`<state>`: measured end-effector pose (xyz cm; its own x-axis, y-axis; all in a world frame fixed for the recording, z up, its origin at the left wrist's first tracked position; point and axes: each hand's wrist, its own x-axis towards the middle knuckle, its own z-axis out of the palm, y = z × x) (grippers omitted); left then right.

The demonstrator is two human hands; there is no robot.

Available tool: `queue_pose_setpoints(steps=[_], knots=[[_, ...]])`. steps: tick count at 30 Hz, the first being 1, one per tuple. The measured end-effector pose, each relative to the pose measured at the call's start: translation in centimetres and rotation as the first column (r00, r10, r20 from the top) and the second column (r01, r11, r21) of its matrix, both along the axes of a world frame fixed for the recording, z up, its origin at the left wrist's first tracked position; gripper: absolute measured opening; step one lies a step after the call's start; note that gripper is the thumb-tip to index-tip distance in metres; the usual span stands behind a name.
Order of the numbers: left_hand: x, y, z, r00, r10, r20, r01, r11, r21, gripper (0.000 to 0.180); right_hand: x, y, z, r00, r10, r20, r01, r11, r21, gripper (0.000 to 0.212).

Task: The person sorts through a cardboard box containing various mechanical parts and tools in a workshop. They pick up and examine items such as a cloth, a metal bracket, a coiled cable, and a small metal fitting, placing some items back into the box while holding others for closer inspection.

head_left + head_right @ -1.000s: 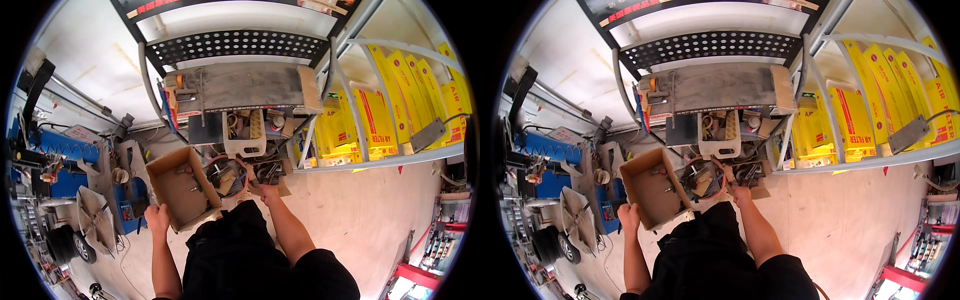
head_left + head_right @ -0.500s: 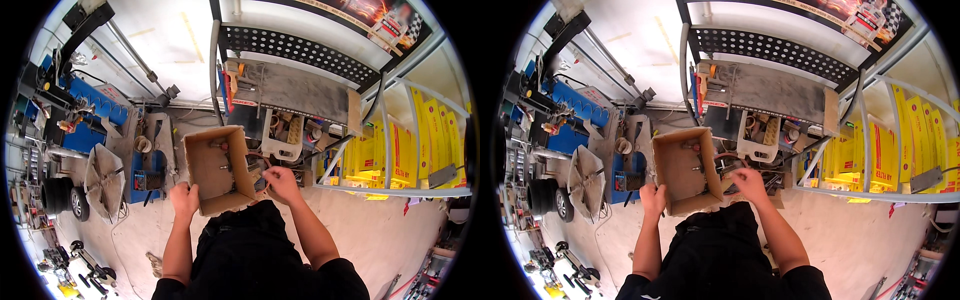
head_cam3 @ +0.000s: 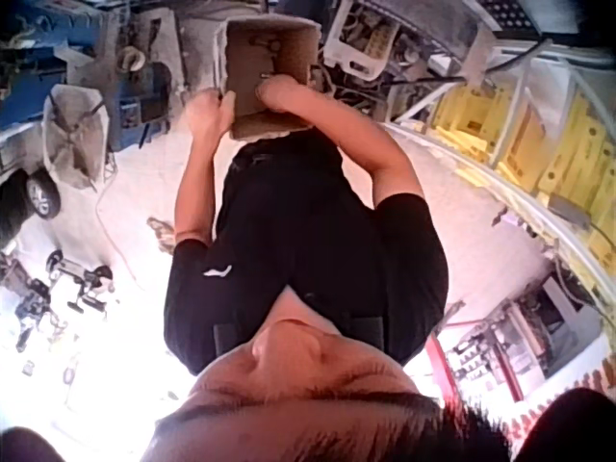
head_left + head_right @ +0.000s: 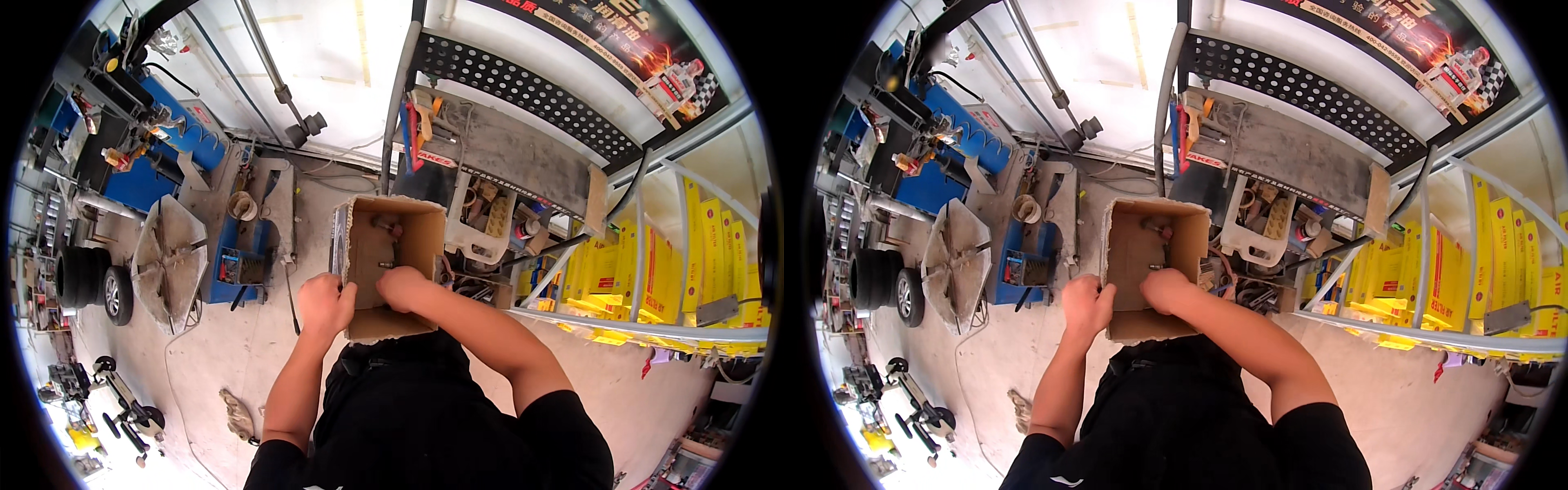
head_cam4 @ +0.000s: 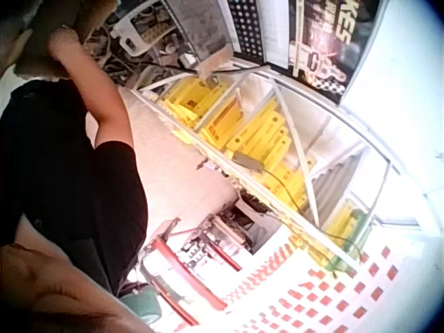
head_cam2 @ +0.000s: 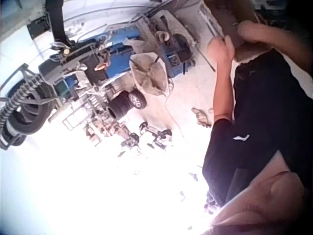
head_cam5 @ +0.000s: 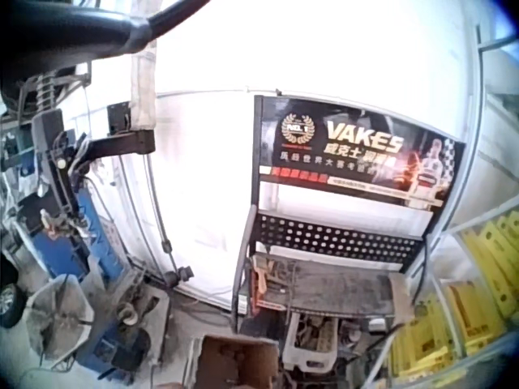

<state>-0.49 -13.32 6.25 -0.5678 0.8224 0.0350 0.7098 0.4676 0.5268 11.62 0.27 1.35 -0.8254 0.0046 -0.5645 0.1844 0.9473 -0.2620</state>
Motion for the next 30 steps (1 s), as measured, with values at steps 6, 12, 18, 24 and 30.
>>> queue_pose_setpoints(steps=[6,12,18,24,30], knots=[[-0.3,-0.3,0.2,1.0,-0.03,-0.007,0.03,0.996,-0.087,0.032,-2.0,-3.2,-7.2,0.992,-0.017,0.123,0.015,1.0,0.014,0.024],[-0.6,-0.3,-0.1,0.999,-0.038,-0.028,0.034,0.991,-0.128,0.033,-2.0,-3.1,-7.9,0.993,0.053,0.103,-0.05,0.998,-0.037,0.025],[-1.2,0.4,-1.3,0.998,-0.052,-0.038,0.044,0.983,-0.176,0.033,1.4,-0.9,-1.3,0.948,-0.184,-0.261,0.147,0.977,-0.152,0.022],[-1.9,1.7,-3.3,0.999,-0.035,-0.032,0.029,0.986,-0.161,0.032,14.1,-2.1,-2.5,-0.043,-0.999,0.022,0.614,-0.044,-0.788,0.019],[-1.7,3.3,-3.7,0.999,-0.005,0.041,0.011,0.99,-0.143,0.035,27.3,-6.3,-12.4,-0.617,-0.302,0.727,0.071,-0.941,-0.33,0.025]])
